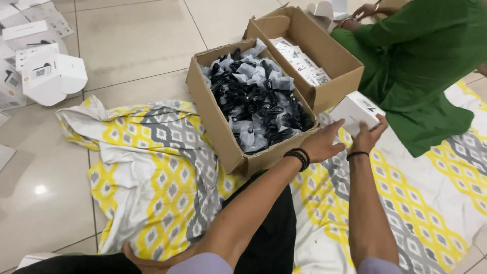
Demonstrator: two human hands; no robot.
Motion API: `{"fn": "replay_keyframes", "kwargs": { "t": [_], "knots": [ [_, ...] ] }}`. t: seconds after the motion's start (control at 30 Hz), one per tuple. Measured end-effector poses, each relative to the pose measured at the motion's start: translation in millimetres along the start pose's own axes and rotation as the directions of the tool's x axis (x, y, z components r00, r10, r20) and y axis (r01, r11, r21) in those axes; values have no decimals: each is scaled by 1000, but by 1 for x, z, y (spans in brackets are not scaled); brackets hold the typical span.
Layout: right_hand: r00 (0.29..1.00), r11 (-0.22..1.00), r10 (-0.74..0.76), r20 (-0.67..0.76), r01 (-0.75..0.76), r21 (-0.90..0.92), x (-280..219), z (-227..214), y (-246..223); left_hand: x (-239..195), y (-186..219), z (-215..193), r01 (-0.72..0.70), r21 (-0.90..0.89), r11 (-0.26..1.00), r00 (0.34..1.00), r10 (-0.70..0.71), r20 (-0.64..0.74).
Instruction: The person sits on the floor and repeatedly packs small white boxes. They open each box, place a black cable wrapped in a plastic bag inside, close the box, and set it aside. The process is repeated for multiple boxes.
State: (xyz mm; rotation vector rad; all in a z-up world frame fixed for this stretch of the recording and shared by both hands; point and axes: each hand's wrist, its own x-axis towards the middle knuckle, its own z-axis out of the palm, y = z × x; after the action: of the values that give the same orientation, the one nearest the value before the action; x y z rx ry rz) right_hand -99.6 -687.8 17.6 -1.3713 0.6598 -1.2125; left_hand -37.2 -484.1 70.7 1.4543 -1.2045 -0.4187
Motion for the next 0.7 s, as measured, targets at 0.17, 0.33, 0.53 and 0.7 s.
{"fn": "replay_keyframes", "kwargs": {
  "t": [0.17,0.33,0.53,0.7],
  "knots": [
    [980,982,188,65,-188,-4,3,-5,37,-56,17,-41,-95,273,957,995,94,17],
    [879,978,5,477,-105,183,-200,96,-96,-230,138,-171,46,461,886,938,120,-324],
    [190,905,-10,982,-416,90,-441,243,-131,-495,233,-243,769,397,502,384,133,-913],
    [-573,496,275,772,-603,-624,-616,345,-84,-729,124,-215,659,-291,694,-465,72,-882]
  ]
}}
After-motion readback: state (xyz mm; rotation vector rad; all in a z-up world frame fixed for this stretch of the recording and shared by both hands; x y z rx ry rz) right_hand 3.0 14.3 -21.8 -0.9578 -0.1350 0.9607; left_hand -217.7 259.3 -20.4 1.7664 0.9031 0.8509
